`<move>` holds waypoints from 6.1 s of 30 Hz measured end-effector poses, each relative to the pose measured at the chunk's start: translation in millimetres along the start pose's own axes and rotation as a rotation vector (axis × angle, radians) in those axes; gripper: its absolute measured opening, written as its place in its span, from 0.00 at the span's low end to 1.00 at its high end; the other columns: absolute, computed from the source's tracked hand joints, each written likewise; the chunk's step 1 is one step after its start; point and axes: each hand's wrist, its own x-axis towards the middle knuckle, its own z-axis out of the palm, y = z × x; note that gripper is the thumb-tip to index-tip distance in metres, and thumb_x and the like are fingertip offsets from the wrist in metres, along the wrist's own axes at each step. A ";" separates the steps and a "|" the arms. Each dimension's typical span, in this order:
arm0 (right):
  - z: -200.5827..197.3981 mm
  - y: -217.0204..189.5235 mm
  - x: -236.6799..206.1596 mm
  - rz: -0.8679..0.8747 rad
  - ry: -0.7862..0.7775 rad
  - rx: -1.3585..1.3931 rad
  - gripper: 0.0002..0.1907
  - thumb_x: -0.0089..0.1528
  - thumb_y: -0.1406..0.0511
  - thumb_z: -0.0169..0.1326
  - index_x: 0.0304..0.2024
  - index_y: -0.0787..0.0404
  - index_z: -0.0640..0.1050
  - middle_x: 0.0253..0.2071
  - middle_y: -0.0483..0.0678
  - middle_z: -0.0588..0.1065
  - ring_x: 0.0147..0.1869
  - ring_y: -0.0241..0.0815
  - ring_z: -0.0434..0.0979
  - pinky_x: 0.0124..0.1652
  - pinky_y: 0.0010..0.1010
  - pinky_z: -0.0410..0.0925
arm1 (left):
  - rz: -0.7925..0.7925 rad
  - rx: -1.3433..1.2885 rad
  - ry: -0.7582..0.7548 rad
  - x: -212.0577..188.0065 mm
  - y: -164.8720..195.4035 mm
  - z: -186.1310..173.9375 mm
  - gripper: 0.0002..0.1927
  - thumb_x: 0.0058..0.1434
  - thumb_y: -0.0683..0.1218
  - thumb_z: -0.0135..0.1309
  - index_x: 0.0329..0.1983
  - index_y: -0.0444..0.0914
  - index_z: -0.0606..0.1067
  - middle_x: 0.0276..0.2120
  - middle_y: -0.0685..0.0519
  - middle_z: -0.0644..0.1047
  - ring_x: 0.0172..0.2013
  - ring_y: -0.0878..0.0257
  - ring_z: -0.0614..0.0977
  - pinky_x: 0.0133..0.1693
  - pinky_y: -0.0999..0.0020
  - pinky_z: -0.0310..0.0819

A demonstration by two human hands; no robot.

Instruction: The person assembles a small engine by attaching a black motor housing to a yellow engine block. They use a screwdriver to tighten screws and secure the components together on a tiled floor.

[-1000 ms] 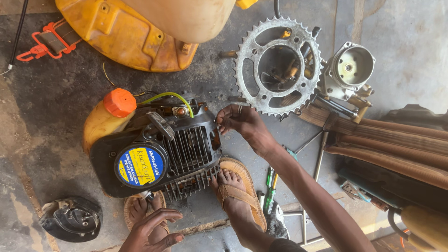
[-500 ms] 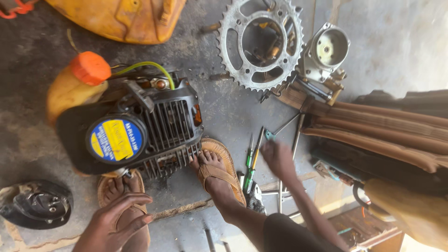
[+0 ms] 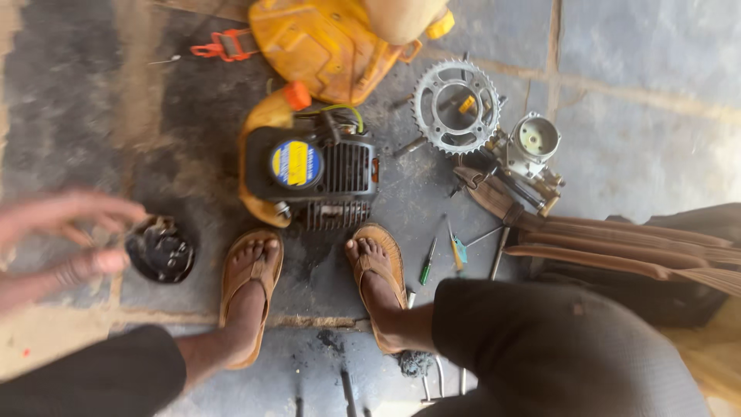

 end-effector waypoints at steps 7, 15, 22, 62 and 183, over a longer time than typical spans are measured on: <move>-190.0 -4.2 -87.8 -0.286 0.229 -0.193 0.12 0.58 0.63 0.62 0.43 0.58 0.81 0.38 0.50 0.81 0.40 0.46 0.82 0.42 0.38 0.74 | -0.012 0.459 -0.160 37.5 133.4 -28.2 0.43 0.54 0.72 0.53 0.69 0.48 0.65 0.65 0.53 0.71 0.63 0.55 0.74 0.62 0.51 0.70; -260.1 -147.1 -190.1 -1.012 0.444 -0.203 0.08 0.59 0.69 0.60 0.42 0.59 0.83 0.37 0.49 0.81 0.38 0.44 0.82 0.39 0.35 0.74 | 0.393 -0.165 -0.032 106.0 202.7 112.9 0.29 0.71 0.55 0.49 0.74 0.44 0.62 0.52 0.38 0.75 0.48 0.43 0.77 0.51 0.47 0.74; -174.9 -275.3 -167.1 -1.418 0.366 -0.053 0.06 0.62 0.77 0.57 0.41 0.69 0.80 0.42 0.56 0.78 0.41 0.49 0.82 0.40 0.37 0.74 | 0.458 -0.343 0.391 115.1 107.6 162.2 0.13 0.64 0.42 0.60 0.49 0.31 0.79 0.36 0.44 0.83 0.33 0.58 0.84 0.35 0.60 0.75; -120.4 -286.8 -124.5 -1.411 0.282 -0.327 0.24 0.51 0.83 0.52 0.51 0.72 0.79 0.49 0.56 0.74 0.44 0.57 0.81 0.44 0.41 0.76 | 0.364 -0.423 0.453 123.0 46.8 201.0 0.12 0.61 0.35 0.60 0.49 0.28 0.78 0.41 0.42 0.82 0.40 0.53 0.85 0.42 0.60 0.80; -122.9 -296.6 -110.2 -1.077 0.587 -0.851 0.31 0.76 0.51 0.46 0.31 0.67 0.82 0.33 0.58 0.76 0.40 0.54 0.78 0.42 0.45 0.71 | 0.290 -0.791 0.952 134.7 61.8 247.4 0.07 0.66 0.37 0.60 0.47 0.34 0.80 0.43 0.46 0.82 0.43 0.59 0.86 0.48 0.67 0.86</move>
